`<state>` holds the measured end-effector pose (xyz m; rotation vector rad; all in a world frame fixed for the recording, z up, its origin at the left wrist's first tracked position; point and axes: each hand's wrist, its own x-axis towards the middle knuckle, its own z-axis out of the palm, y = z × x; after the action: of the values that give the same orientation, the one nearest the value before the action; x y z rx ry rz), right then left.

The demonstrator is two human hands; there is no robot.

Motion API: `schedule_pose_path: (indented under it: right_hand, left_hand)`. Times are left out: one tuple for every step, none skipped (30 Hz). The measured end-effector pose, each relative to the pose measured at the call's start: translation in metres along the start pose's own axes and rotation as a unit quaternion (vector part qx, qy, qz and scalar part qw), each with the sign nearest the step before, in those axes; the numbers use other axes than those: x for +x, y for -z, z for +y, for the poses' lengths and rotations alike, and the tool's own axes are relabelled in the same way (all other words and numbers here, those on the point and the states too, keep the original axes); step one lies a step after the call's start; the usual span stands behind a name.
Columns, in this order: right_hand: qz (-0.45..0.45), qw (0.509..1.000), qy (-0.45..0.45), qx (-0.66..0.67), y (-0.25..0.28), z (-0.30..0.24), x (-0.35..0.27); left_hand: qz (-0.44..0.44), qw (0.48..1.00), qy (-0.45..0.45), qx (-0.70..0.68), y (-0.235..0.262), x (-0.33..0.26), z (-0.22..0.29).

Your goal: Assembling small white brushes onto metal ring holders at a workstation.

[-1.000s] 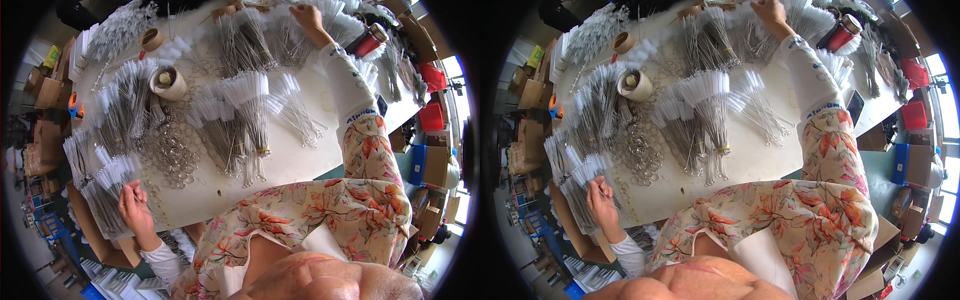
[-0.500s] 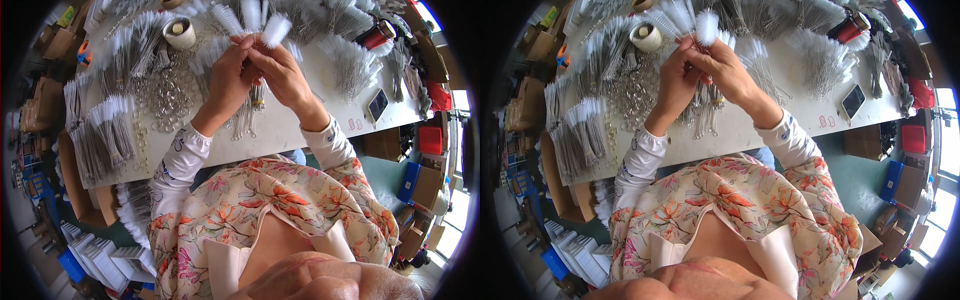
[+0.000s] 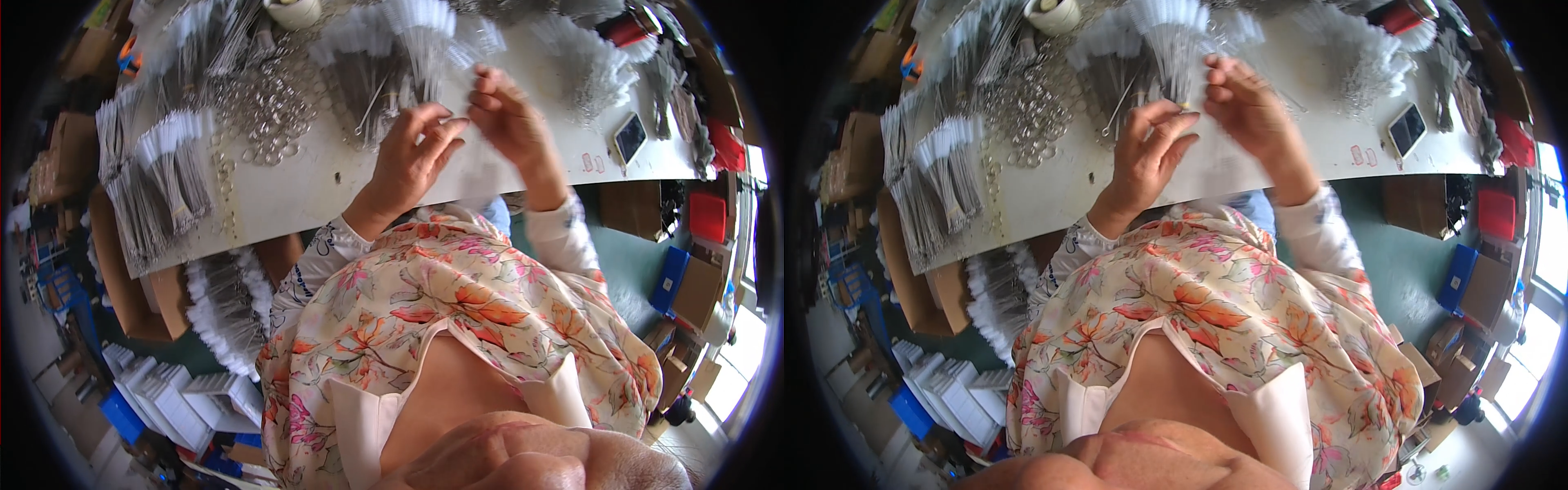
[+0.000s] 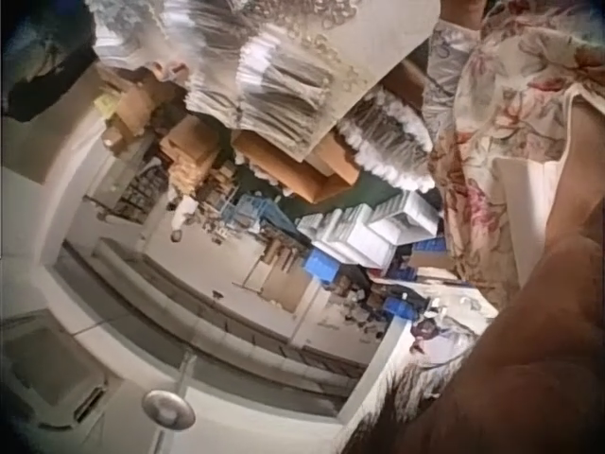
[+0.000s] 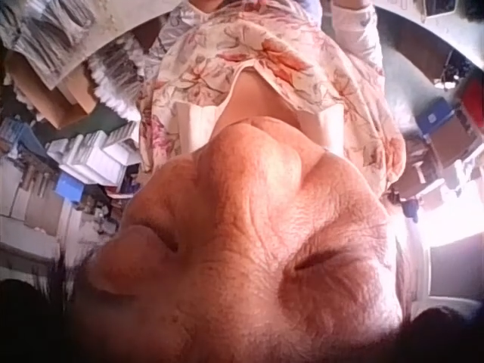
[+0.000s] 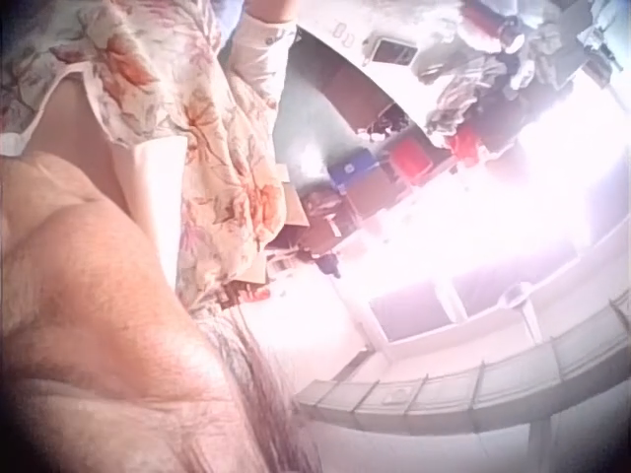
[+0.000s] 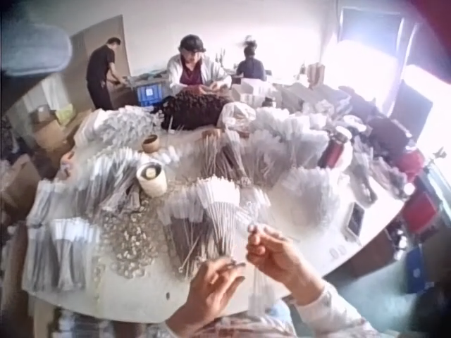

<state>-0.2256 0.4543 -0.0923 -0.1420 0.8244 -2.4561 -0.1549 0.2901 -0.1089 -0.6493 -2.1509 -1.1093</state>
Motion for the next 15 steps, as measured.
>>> schedule_pose_path:
  right_hand:
    - [-0.035, 0.982, -0.046, -0.178, -0.005, -0.027, -0.008]
    - [-0.035, 0.861, -0.051, -0.505, -0.013, -0.05, -0.014]
    - [-0.026, 0.708, -0.06, -0.703, -0.028, -0.059, -0.023]
    - [-0.092, 0.562, -0.055, -0.82, -0.024, -0.067, -0.024]
    - [-0.11, 0.339, -0.039, -0.934, -0.021, -0.061, -0.027]
    - [-0.115, 0.092, -0.019, -0.989, -0.016, -0.052, -0.033]
    - [-0.137, 0.033, -0.047, -0.989, -0.003, -0.033, -0.036]
    - [-0.152, -0.03, -0.077, -0.985, 0.008, -0.013, -0.038]
    - [-0.191, 0.0, -0.062, -0.98, 0.002, 0.004, -0.04]
    - [-0.201, 0.07, -0.042, -0.976, 0.011, 0.015, -0.04]
    - [-0.202, 0.256, -0.006, -0.945, 0.012, 0.016, -0.039]
    - [-0.192, 0.432, 0.024, -0.881, 0.006, 0.021, -0.038]
    - [-0.195, 0.435, 0.021, -0.879, -0.003, 0.026, -0.034]
    - [-0.188, 0.592, -0.08, -0.78, -0.012, 0.029, -0.03]
    - [-0.169, 0.723, -0.177, -0.646, -0.018, 0.032, -0.027]
  left_hand:
    - [-0.011, 0.999, 0.026, -0.034, 0.005, -0.006, 0.002]
    - [-0.042, 0.996, 0.038, -0.065, 0.011, -0.01, 0.001]
    - [-0.069, 0.991, 0.069, -0.094, 0.013, -0.017, 0.0]
    - [-0.094, 0.983, 0.103, -0.121, 0.014, -0.026, -0.001]
    - [-0.092, 0.983, 0.114, -0.114, 0.016, -0.033, -0.001]
    - [-0.115, 0.975, 0.145, -0.126, 0.016, -0.037, -0.001]
    - [-0.136, 0.965, 0.177, -0.135, 0.019, -0.041, -0.001]
    - [-0.135, 0.965, 0.179, -0.136, 0.019, -0.044, -0.001]
    - [-0.138, 0.961, 0.2, -0.135, 0.021, -0.048, -0.001]
    - [-0.14, 0.957, 0.218, -0.134, 0.021, -0.05, 0.0]
    - [-0.135, 0.957, 0.221, -0.131, 0.022, -0.05, 0.001]
    - [-0.125, 0.952, 0.229, -0.158, 0.023, -0.055, 0.001]
    - [-0.116, 0.947, 0.24, -0.18, 0.027, -0.059, 0.002]
    - [-0.116, 0.946, 0.245, -0.178, 0.031, -0.06, 0.002]
    - [-0.096, 0.961, 0.196, -0.17, 0.036, -0.059, 0.0]
